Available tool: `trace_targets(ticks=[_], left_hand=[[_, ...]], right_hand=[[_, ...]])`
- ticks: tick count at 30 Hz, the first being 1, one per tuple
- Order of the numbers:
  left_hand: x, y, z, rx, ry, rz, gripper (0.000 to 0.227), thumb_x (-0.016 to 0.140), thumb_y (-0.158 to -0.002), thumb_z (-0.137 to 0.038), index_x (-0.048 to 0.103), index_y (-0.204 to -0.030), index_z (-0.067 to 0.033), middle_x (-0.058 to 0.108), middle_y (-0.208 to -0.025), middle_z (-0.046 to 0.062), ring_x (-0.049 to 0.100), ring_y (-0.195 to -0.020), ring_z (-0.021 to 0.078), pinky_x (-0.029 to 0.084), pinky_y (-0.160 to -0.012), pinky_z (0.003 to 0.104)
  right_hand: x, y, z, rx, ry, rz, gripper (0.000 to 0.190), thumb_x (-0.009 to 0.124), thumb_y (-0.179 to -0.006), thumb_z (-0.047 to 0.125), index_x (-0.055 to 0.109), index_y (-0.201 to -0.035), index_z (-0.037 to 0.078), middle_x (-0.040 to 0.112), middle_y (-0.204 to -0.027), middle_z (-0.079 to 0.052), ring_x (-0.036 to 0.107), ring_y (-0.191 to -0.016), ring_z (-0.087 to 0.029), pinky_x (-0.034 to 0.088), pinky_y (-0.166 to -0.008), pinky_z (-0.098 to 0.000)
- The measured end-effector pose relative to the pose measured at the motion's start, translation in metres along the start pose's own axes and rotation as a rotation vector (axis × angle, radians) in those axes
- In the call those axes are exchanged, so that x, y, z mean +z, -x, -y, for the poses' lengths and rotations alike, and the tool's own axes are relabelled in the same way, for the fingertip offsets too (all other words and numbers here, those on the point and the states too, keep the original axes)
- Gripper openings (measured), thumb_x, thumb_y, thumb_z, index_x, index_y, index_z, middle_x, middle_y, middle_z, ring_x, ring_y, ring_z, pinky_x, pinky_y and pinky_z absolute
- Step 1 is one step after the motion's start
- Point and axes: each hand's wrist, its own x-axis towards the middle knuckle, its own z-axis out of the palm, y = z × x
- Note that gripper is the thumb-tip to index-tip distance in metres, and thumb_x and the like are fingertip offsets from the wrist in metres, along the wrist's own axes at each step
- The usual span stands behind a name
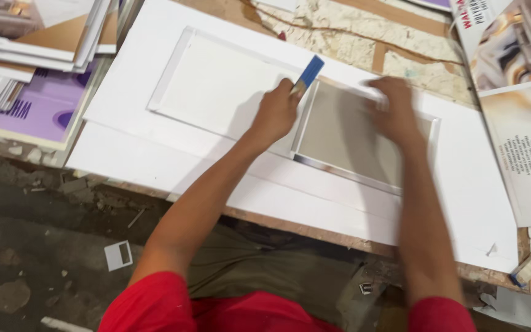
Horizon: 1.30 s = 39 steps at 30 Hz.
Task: The person places rectangular frame pieces onto a white board, aligns them, and uses a blue squeegee to press them flat. They repeat this process for multiple frames, stacking completed units to the side.
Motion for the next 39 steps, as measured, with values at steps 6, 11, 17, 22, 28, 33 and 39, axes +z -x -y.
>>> trace_targets(ticks=[6,11,17,22,28,33,39], left_hand=[[0.048,-0.06,-0.006,0.161,-0.426,-0.169,0.042,0.061,-0.093,-0.024,0.054,-0.125,0.0026,0.071,-0.082,0.021,0.072,-0.071,0.0382,0.056,-0.062,0.049],[0.064,-0.059,0.0,0.174,-0.691,-0.11,0.053,0.054,-0.098,-0.02,0.047,-0.151,-0.0157,0.072,-0.075,0.011,0.071,-0.065,0.0296,0.054,-0.057,0.045],[0.018,-0.074,0.041,0.143,-1.024,-0.177,0.071,0.058,-0.09,-0.012,0.039,-0.158,-0.0217,0.071,-0.075,0.005,0.069,-0.061,0.0227,0.052,-0.052,0.039],[-0.075,-0.081,0.087,-0.014,-1.179,-0.209,0.079,0.061,-0.088,-0.01,0.034,-0.16,-0.0239,0.069,-0.073,0.007,0.068,-0.062,0.0226,0.051,-0.052,0.037],[-0.123,-0.099,0.119,-0.164,-1.286,-0.301,0.081,0.067,-0.083,-0.012,0.037,-0.158,-0.0125,0.069,-0.07,0.007,0.068,-0.055,0.0193,0.048,-0.044,0.033],[-0.122,-0.113,0.128,-0.165,-1.37,-0.492,0.059,0.066,-0.094,-0.016,0.05,-0.147,0.0032,0.071,-0.074,0.001,0.069,-0.061,0.0173,0.048,-0.056,0.035],[-0.106,-0.111,0.133,-0.049,-1.33,-0.288,0.044,0.062,-0.095,-0.013,0.058,-0.137,0.0001,0.072,-0.07,0.004,0.07,-0.063,0.0205,0.049,-0.054,0.037]], right_hand=[[0.088,-0.052,0.052,0.155,0.062,-0.049,0.014,0.066,-0.098,0.015,0.073,-0.11,0.011,0.066,-0.102,-0.012,0.059,-0.1,-0.033,0.04,-0.086,-0.0501],[0.071,-0.051,0.056,0.138,0.094,-0.003,0.012,0.065,-0.098,0.014,0.068,-0.107,0.007,0.063,-0.104,-0.014,0.057,-0.1,-0.036,0.04,-0.086,-0.0508],[0.065,-0.049,0.066,0.152,0.101,0.022,0.015,0.066,-0.1,0.014,0.066,-0.111,0.004,0.062,-0.107,-0.015,0.056,-0.101,-0.036,0.04,-0.086,-0.05],[0.063,-0.045,0.064,0.197,0.109,0.072,0.014,0.065,-0.1,0.013,0.066,-0.111,0.003,0.062,-0.107,-0.015,0.056,-0.1,-0.035,0.04,-0.086,-0.0498],[0.063,-0.046,0.067,0.187,0.092,0.048,0.015,0.064,-0.1,0.012,0.065,-0.112,0.003,0.063,-0.108,-0.014,0.056,-0.1,-0.035,0.04,-0.087,-0.0493],[0.066,-0.051,0.063,0.187,0.094,0.042,0.015,0.065,-0.099,0.012,0.064,-0.11,0.003,0.061,-0.107,-0.015,0.055,-0.1,-0.035,0.039,-0.087,-0.0501],[0.073,-0.052,0.063,0.213,0.068,0.055,0.013,0.065,-0.099,0.012,0.061,-0.109,0.004,0.061,-0.108,-0.015,0.055,-0.101,-0.035,0.037,-0.087,-0.0513]])
